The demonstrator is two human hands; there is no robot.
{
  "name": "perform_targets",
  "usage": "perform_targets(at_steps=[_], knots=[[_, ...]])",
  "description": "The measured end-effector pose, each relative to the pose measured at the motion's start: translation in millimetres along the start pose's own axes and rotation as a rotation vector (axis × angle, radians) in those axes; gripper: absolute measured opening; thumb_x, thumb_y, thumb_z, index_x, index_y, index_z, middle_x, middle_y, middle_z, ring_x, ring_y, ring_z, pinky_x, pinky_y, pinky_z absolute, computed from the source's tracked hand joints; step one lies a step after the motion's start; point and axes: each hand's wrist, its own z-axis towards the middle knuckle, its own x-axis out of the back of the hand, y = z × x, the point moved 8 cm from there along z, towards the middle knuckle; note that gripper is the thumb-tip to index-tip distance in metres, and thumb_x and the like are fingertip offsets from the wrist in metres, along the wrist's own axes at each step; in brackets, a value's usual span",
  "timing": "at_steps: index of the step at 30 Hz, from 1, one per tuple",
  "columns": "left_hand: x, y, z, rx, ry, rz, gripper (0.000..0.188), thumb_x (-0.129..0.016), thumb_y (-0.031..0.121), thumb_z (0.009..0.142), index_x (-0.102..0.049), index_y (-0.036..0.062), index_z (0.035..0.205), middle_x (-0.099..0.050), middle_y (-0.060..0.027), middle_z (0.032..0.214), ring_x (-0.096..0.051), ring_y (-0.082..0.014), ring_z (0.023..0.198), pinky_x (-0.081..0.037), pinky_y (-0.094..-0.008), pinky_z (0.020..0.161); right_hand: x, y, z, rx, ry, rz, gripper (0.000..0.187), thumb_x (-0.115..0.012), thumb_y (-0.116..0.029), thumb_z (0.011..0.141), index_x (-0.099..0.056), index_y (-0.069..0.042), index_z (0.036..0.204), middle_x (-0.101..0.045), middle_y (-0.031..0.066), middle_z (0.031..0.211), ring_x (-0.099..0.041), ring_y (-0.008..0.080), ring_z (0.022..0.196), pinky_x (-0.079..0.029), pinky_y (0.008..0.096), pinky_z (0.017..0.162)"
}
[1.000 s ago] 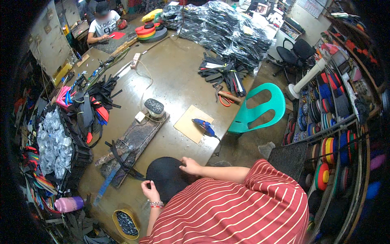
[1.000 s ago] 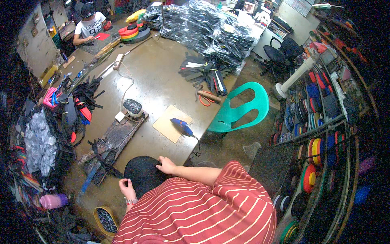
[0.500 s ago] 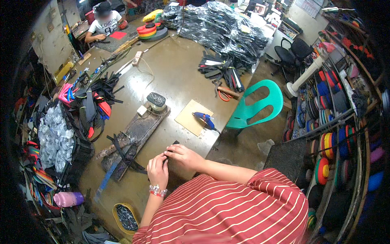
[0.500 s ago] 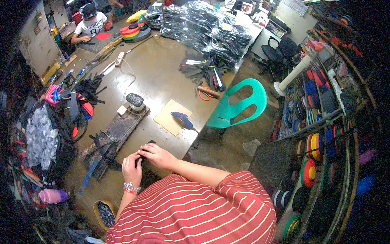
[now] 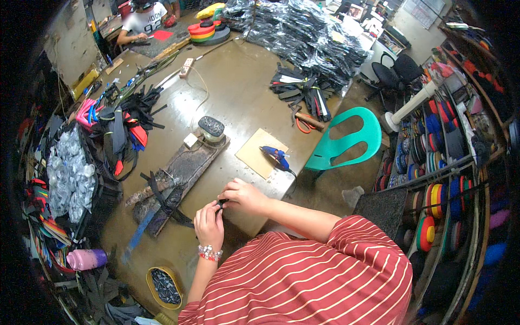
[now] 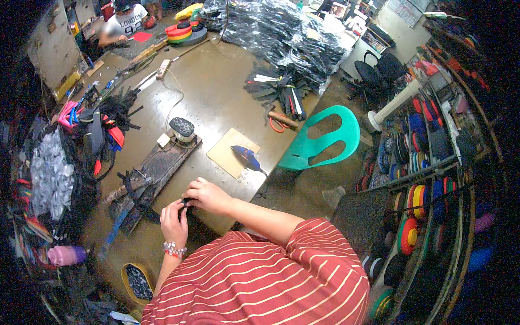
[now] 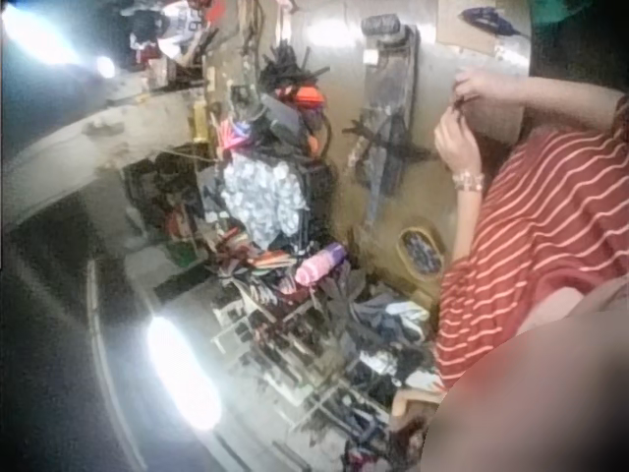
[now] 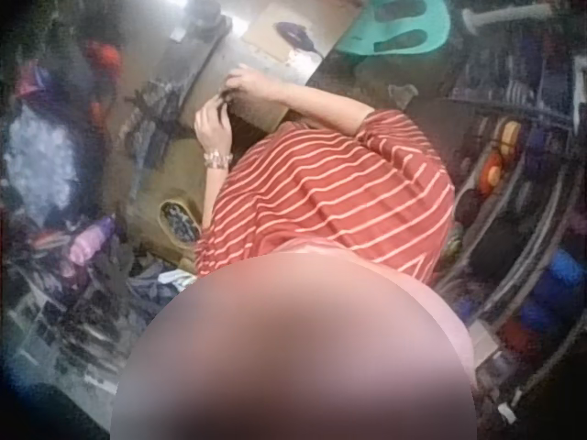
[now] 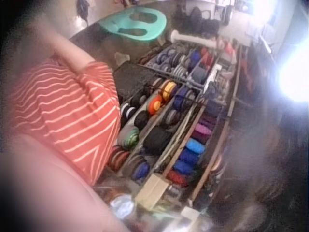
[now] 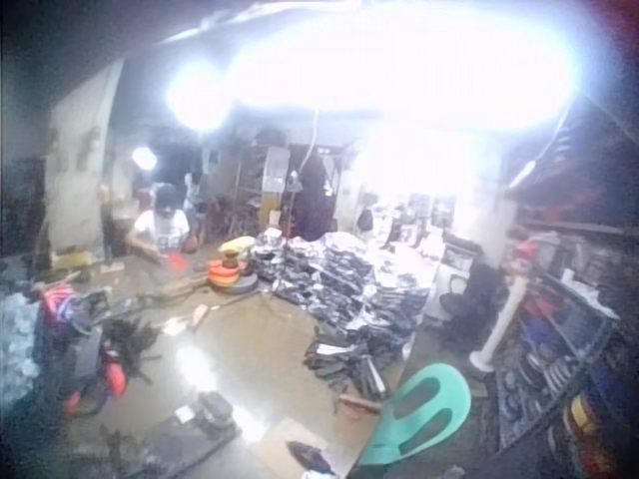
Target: The person retrieves a circular hat base from a shelf and places it on a workbench. They then handle multiple black fabric strips, arranging and aligning them on a wooden jig. The person also picks up a small yellow band and places it on the jig. The task involves organizing and preparing hat components for assembly.
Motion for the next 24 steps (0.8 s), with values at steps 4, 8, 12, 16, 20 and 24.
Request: perform_targets(at_steps=[4,8,12,16,20,24], knots=[[4.1,-7.5,-0.7,0.040,0.036,-0.005,0.014,-0.059,0.006,0.072,-0.053,0.0071,0.084,-0.059,-0.0040,0.096,-0.053,-0.0235,0.085,-0.041,-0.0353,0.074,-4.8,4.9,5.7,-0.072,0.025,0.092,0.016,-0.062,-0.017,0.071,-0.059,-0.008,0.083,-0.054,0.0067,0.077,-0.050,0.0247,0.079,-0.043,0.0344,0.070],[4.8,-12.0,0.4,0.056,0.043,-0.012,0.016,-0.060,0.005,0.072,-0.053,0.0069,0.086,-0.058,-0.0042,0.097,-0.053,-0.0239,0.085,-0.041,-0.0360,0.074,-6.1,-5.6,6.8,-0.040,0.073,-0.077,0.015,-0.062,-0.014,0.071,-0.058,-0.006,0.083,-0.057,0.0048,0.081,-0.054,0.0218,0.077,-0.046,0.0307,0.068],[3.0,-12.2,4.4,0.042,0.016,0.008,0.018,-0.060,0.004,0.071,-0.052,0.0072,0.087,-0.058,-0.0039,0.097,-0.053,-0.0242,0.086,-0.041,-0.0362,0.074,-1.5,-16.3,6.7,-0.022,0.168,-0.148,0.016,-0.062,-0.012,0.069,-0.055,-0.004,0.080,-0.056,0.0059,0.078,-0.055,0.0215,0.070,-0.047,0.0302,0.062],[2.5,-9.9,9.9,0.024,0.003,-0.016,0.019,-0.058,0.004,0.071,-0.051,0.0066,0.089,-0.058,-0.0053,0.097,-0.053,-0.0251,0.087,-0.041,-0.0366,0.074,1.5,-15.9,7.9,-0.037,0.199,-0.160,0.015,-0.062,-0.011,0.068,-0.053,-0.005,0.078,-0.054,0.0073,0.075,-0.054,0.0223,0.069,-0.046,0.0318,0.061],[1.6,-8.6,12.0,0.016,-0.026,-0.021,0.015,-0.058,0.004,0.073,-0.052,0.0051,0.087,-0.057,-0.0071,0.096,-0.053,-0.0264,0.087,-0.041,-0.0361,0.075,-1.0,-8.7,7.6,-0.098,0.159,-0.153,0.012,-0.058,-0.011,0.071,-0.050,-0.002,0.074,-0.053,0.0107,0.074,-0.053,0.0256,0.070,-0.046,0.0332,0.062],[3.4,-11.1,11.9,0.003,-0.015,-0.034,0.013,-0.058,0.004,0.074,-0.052,0.0038,0.085,-0.057,-0.0087,0.095,-0.053,-0.0273,0.086,-0.041,-0.0361,0.075,-2.3,-8.5,7.5,-0.111,0.187,-0.159,0.014,-0.058,-0.014,0.071,-0.050,-0.003,0.076,-0.052,0.0101,0.075,-0.053,0.0258,0.073,-0.046,0.0343,0.064]])
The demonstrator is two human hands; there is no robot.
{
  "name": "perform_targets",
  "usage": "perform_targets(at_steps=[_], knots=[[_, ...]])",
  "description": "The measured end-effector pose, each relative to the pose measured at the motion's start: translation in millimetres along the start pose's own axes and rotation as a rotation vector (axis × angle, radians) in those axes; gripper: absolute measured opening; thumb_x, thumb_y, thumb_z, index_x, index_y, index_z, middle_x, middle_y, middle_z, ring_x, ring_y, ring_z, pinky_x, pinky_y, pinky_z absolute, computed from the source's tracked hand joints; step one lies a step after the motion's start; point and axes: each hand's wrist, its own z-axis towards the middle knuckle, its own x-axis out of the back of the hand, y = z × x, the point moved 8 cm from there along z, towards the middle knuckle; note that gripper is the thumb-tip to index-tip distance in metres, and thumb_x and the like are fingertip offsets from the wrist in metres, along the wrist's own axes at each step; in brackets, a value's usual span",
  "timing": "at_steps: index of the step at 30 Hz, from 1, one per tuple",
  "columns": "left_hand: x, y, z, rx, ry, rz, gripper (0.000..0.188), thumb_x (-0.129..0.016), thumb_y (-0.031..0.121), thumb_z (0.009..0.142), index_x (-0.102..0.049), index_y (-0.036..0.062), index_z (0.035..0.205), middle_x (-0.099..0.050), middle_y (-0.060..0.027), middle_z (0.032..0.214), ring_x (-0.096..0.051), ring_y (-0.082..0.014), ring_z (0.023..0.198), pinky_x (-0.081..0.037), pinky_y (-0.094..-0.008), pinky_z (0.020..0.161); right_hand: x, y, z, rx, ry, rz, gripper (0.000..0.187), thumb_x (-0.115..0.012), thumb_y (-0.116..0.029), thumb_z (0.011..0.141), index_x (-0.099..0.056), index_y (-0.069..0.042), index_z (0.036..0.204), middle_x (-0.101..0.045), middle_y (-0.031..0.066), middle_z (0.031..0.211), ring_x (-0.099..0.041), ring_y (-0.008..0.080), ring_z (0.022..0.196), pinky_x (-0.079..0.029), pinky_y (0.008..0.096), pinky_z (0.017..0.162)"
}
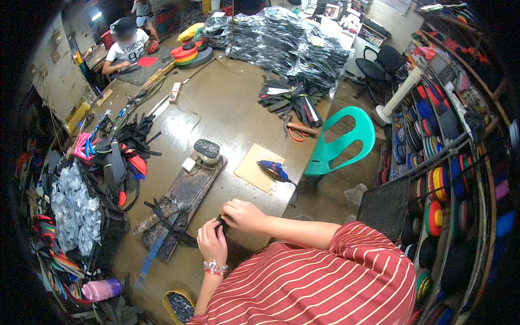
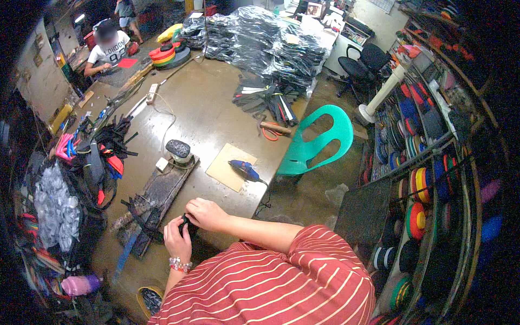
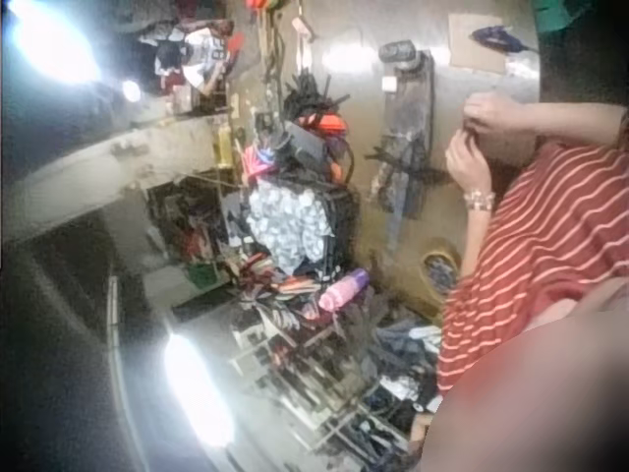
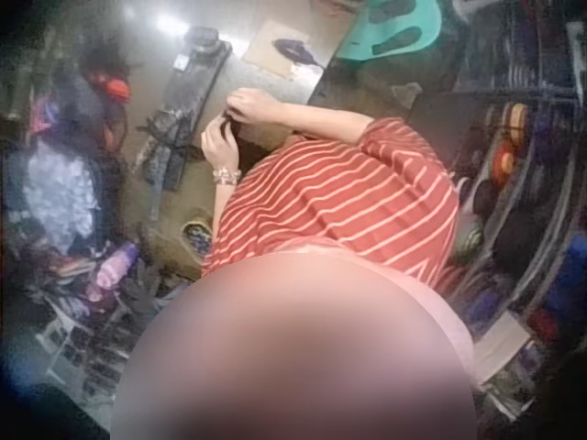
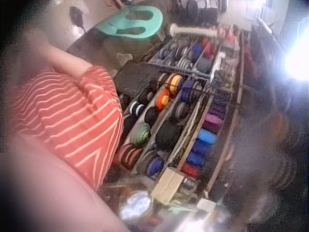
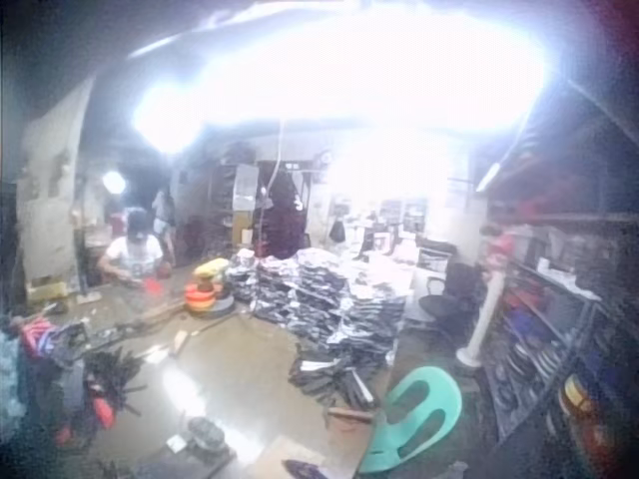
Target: The person retrieves a circular hat base from a shelf and places it on a workbench. They then handle multiple black fabric strips, arranging and aligning them on a wooden jig. The person also picks up a small yellow band and places it on the jig. The task involves organizing and preparing hat components for assembly.
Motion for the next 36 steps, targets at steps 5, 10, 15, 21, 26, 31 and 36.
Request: perform_targets(at_steps=[5,10,15,21,26,31,36], knots=[[1.3,-3.4,-1.1,-0.005,0.021,0.006,0.013,-0.058,0.004,0.074,-0.052,0.0049,0.085,-0.057,-0.0070,0.095,-0.053,-0.0261,0.084,-0.041,-0.0365,0.074,-7.9,6.4,5.8,-0.090,-0.094,0.029,0.014,-0.057,-0.016,0.072,-0.052,-0.003,0.076,-0.054,0.0109,0.078,-0.053,0.0272,0.077,-0.045,0.0373,0.067],[2.3,-0.8,-3.9,-0.004,0.031,0.009,0.016,-0.057,0.001,0.072,-0.051,0.0020,0.087,-0.057,-0.0102,0.093,-0.052,-0.0284,0.086,-0.041,-0.0366,0.075,-13.8,6.2,13.1,-0.083,-0.243,0.005,0.012,-0.057,-0.015,0.071,-0.054,-0.003,0.071,-0.054,0.0106,0.078,-0.053,0.0277,0.079,-0.045,0.0361,0.068],[2.8,-2.5,-2.7,0.020,0.030,0.100,0.018,-0.056,0.005,0.074,-0.052,0.0046,0.092,-0.057,-0.0075,0.097,-0.052,-0.0263,0.087,-0.041,-0.0365,0.075,-18.7,-1.6,18.0,0.008,-0.223,0.014,0.012,-0.058,-0.014,0.070,-0.054,-0.003,0.073,-0.053,0.0112,0.077,-0.052,0.0275,0.078,-0.044,0.0352,0.069],[0.5,-7.8,1.2,0.083,0.062,0.125,0.019,-0.056,0.006,0.075,-0.052,0.0040,0.094,-0.056,-0.0080,0.097,-0.052,-0.0273,0.086,-0.041,-0.0369,0.075,-20.2,7.2,25.8,0.029,-0.172,0.094,0.015,-0.060,-0.015,0.069,-0.053,-0.002,0.074,-0.052,0.0119,0.076,-0.052,0.0275,0.076,-0.044,0.0351,0.069],[-3.0,-13.9,-1.5,0.199,0.063,0.108,0.026,-0.056,0.004,0.075,-0.049,0.0019,0.100,-0.055,-0.0118,0.097,-0.051,-0.0300,0.088,-0.040,-0.0384,0.076,-24.1,8.6,28.4,0.002,-0.241,0.134,0.016,-0.061,-0.013,0.069,-0.052,-0.001,0.074,-0.053,0.0121,0.078,-0.052,0.0283,0.077,-0.043,0.0350,0.071],[-3.7,-10.7,-1.1,0.168,0.056,0.142,0.031,-0.056,0.007,0.076,-0.048,0.0048,0.106,-0.055,-0.0105,0.098,-0.052,-0.0298,0.086,-0.041,-0.0389,0.074,-22.9,-0.5,26.2,0.032,-0.201,0.070,0.015,-0.059,-0.012,0.066,-0.051,-0.001,0.069,-0.050,0.0126,0.072,-0.050,0.0271,0.072,-0.043,0.0346,0.068],[0.0,-6.3,0.9,0.113,0.053,0.122,0.022,-0.054,0.008,0.077,-0.049,0.0043,0.099,-0.055,-0.0103,0.097,-0.052,-0.0295,0.086,-0.041,-0.0392,0.074,-14.6,10.1,23.7,-0.111,-0.099,0.165,0.012,-0.057,-0.011,0.068,-0.051,0.000,0.070,-0.051,0.0135,0.072,-0.051,0.0293,0.073,-0.044,0.0366,0.068]])
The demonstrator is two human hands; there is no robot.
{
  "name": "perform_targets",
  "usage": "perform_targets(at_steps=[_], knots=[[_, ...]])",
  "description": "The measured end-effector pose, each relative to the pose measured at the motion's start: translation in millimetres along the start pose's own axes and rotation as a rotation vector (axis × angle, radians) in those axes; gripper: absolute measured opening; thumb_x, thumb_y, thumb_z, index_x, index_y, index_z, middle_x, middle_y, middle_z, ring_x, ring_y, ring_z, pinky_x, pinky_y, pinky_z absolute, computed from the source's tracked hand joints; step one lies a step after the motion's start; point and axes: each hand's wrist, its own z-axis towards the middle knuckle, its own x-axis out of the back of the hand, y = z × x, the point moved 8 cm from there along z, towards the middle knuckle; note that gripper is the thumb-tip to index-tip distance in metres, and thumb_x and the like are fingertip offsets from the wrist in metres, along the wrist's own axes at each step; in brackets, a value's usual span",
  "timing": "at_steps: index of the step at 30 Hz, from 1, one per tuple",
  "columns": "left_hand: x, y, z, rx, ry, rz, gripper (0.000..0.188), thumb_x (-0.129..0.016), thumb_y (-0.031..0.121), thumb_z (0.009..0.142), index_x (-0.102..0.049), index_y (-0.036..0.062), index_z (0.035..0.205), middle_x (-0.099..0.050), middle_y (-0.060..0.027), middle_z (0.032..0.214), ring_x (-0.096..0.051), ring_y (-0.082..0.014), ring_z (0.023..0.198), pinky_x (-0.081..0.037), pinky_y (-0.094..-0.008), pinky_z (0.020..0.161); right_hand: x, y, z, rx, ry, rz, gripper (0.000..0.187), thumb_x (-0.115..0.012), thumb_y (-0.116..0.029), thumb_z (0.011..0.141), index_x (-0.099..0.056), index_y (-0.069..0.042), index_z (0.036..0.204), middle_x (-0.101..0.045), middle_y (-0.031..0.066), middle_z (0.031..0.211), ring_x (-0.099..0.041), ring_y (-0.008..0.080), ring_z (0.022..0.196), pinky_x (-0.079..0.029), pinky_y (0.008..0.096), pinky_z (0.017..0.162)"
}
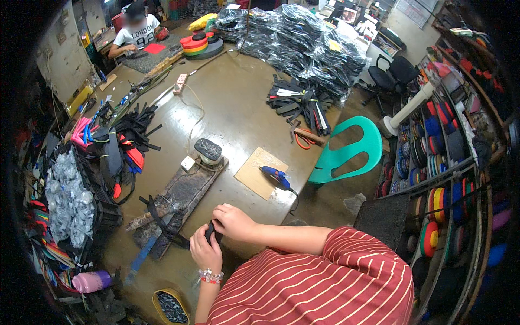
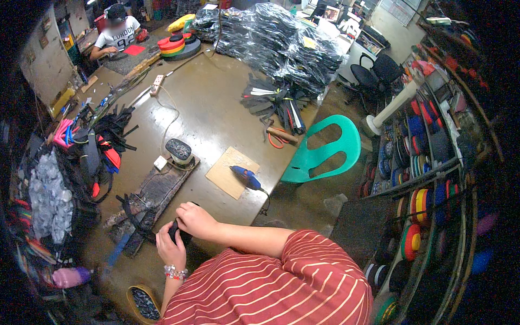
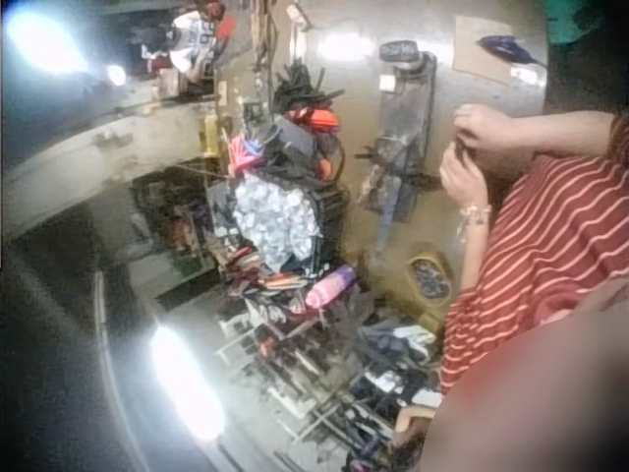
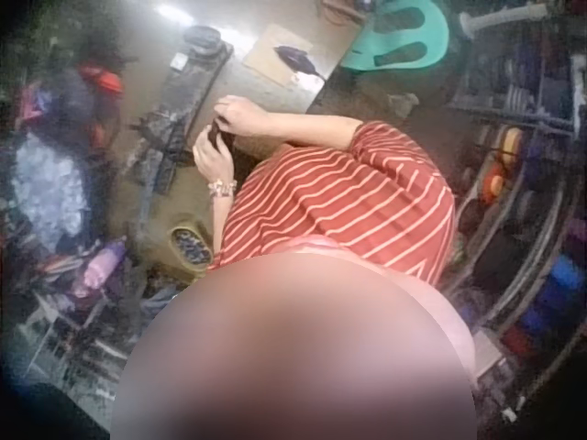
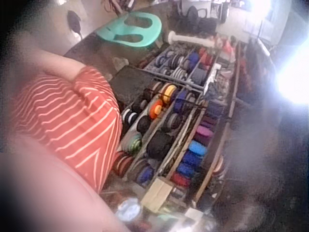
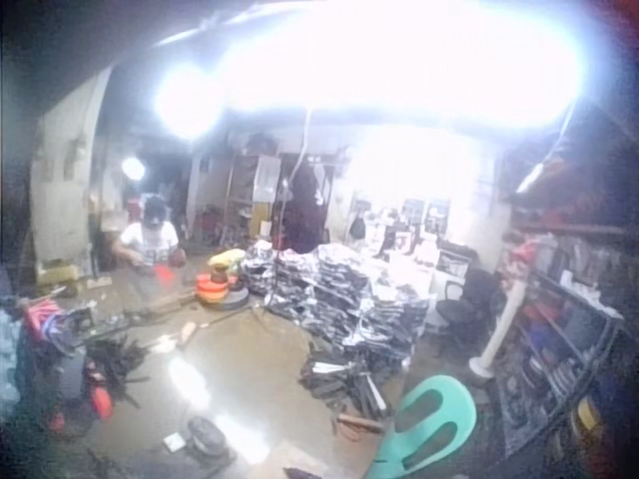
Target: The person retrieves a circular hat base from a shelf and places it on a workbench. They then handle multiple black fabric strips, arranging and aligning them on a wooden jig. The person also picks up a small yellow band and places it on the jig. The task involves organizing and preparing hat components for assembly.
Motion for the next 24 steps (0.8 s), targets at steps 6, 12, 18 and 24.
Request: perform_targets(at_steps=[6,12,18,24], knots=[[5.0,0.4,4.2,-0.020,0.018,-0.101,0.012,-0.056,0.011,0.077,-0.050,0.0033,0.084,-0.055,-0.0108,0.093,-0.051,-0.0303,0.088,-0.040,-0.0392,0.075,-3.5,8.0,-1.2,-0.056,-0.007,0.051,0.011,-0.057,-0.011,0.071,-0.056,0.000,0.073,-0.054,0.0148,0.075,-0.053,0.0306,0.076,-0.044,0.0384,0.070],[0.0,-3.8,10.8,0.075,-0.028,-0.152,0.016,-0.056,0.017,0.078,-0.050,0.0026,0.079,-0.055,-0.0106,0.086,-0.052,-0.0288,0.082,-0.041,-0.0386,0.072,-6.1,13.1,-1.8,-0.084,-0.050,0.154,0.010,-0.058,-0.011,0.071,-0.058,-0.001,0.073,-0.055,0.0146,0.075,-0.053,0.0317,0.077,-0.044,0.0386,0.072],[-4.5,-8.2,14.8,0.127,-0.033,-0.147,0.020,-0.056,0.022,0.080,-0.050,0.0027,0.077,-0.054,-0.0104,0.078,-0.052,-0.0296,0.075,-0.041,-0.0382,0.067,0.8,12.6,0.9,-0.106,-0.026,0.085,0.009,-0.058,-0.011,0.071,-0.057,-0.002,0.071,-0.055,0.0151,0.074,-0.053,0.0316,0.078,-0.043,0.0394,0.071],[-6.4,-20.1,14.8,0.183,-0.035,-0.179,0.017,-0.057,0.019,0.076,-0.050,0.0044,0.080,-0.055,-0.0119,0.077,-0.054,-0.0305,0.076,-0.041,-0.0398,0.067,-7.2,18.4,1.3,-0.148,-0.093,0.041,0.013,-0.057,-0.014,0.073,-0.058,-0.001,0.072,-0.056,0.0168,0.075,-0.053,0.0332,0.076,-0.043,0.0407,0.070]])
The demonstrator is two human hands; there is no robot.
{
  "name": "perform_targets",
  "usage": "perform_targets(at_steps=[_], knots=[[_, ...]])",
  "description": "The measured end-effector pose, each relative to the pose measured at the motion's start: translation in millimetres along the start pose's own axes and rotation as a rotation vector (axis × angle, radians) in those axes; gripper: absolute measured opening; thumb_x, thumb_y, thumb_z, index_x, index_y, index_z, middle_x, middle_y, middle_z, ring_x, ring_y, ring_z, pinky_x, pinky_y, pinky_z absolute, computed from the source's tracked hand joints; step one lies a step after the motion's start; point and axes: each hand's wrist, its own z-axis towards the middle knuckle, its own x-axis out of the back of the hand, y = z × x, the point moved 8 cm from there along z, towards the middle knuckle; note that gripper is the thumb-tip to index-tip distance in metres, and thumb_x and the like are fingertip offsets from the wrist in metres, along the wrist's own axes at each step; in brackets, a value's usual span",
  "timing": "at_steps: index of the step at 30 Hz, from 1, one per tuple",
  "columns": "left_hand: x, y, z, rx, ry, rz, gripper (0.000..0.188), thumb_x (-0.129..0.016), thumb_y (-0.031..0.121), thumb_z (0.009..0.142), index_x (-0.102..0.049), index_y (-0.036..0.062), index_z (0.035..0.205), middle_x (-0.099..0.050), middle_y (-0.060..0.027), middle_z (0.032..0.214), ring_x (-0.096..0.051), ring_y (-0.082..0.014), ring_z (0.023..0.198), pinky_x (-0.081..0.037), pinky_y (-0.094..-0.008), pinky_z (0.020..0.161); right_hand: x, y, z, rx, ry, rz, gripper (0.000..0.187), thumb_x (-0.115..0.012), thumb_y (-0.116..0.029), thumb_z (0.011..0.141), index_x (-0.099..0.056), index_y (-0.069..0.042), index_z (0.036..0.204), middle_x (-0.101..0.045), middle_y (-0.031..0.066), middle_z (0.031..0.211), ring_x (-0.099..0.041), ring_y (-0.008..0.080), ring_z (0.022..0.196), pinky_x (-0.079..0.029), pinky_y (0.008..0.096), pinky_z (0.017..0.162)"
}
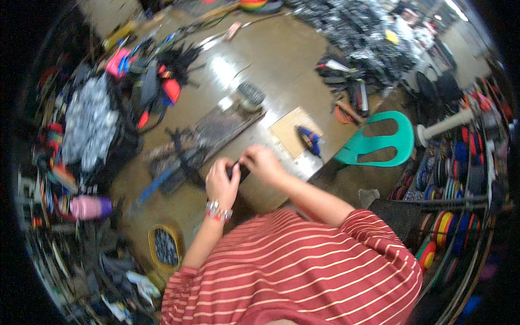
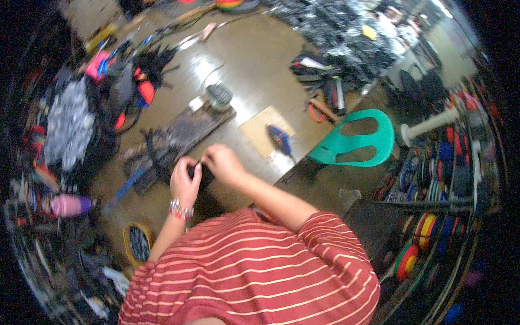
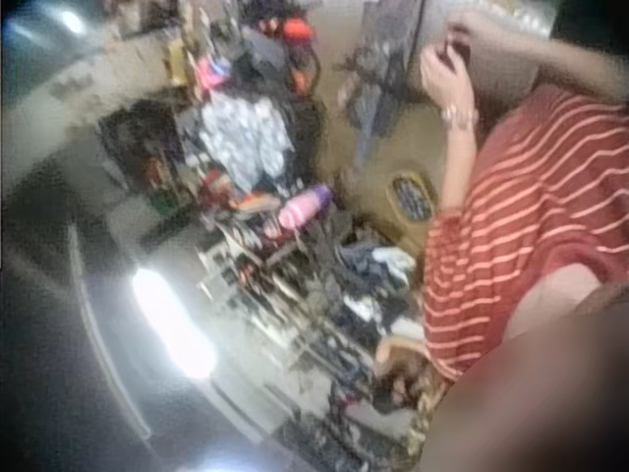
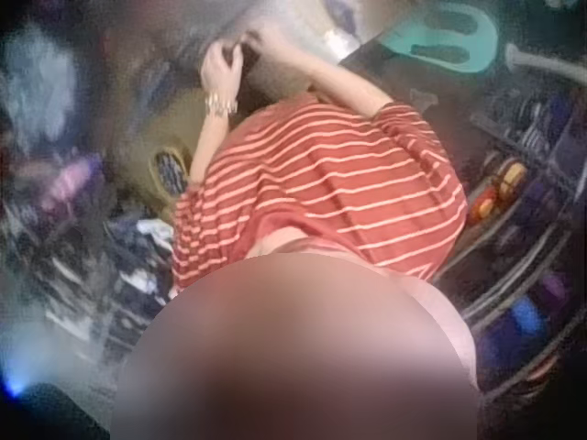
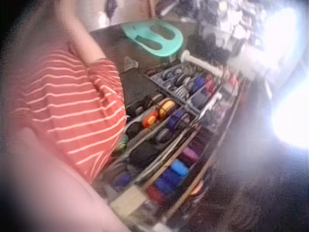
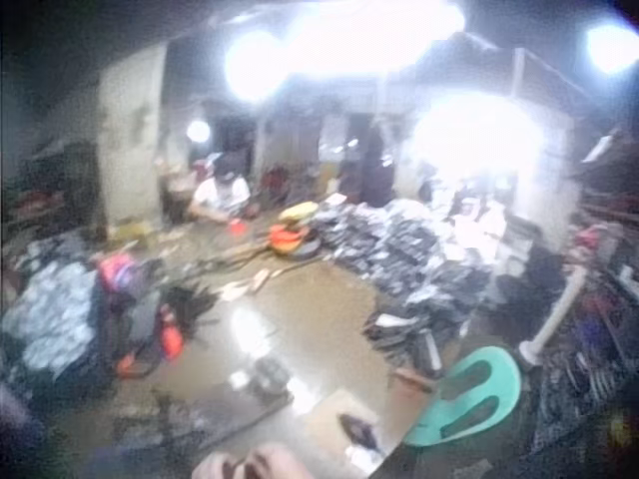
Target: The person retrieves a circular hat base from a shelf and places it on a workbench. They then handle multiple black fabric strips, arranging and aligning them on a wooden jig. The person also picks up a small yellow band and places it on the jig. The task involves organizing and preparing hat components for assembly.
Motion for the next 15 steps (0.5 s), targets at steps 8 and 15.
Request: perform_targets(at_steps=[8,15], knots=[[10.0,6.0,0.4,-0.027,-0.005,0.136,0.007,-0.054,0.013,0.075,-0.056,0.0099,0.082,-0.054,-0.0045,0.078,-0.053,-0.0236,0.076,-0.039,-0.0352,0.068,50.5,50.0,85.4,-0.033,0.043,-0.006,0.014,-0.063,-0.016,0.073,-0.062,-0.003,0.078,-0.059,0.0108,0.077,-0.057,0.0229,0.069,-0.044,0.0319,0.062],[19.4,1.4,-2.1,-0.015,0.050,0.104,0.007,-0.058,0.011,0.072,-0.058,0.0086,0.078,-0.052,-0.0048,0.077,-0.051,-0.0231,0.073,-0.042,-0.0352,0.065,29.2,77.8,187.5,0.338,0.142,-0.726,0.008,-0.056,-0.017,0.073,-0.059,-0.009,0.072,-0.056,0.0047,0.077,-0.051,0.0204,0.083,-0.036,0.0374,0.075]])
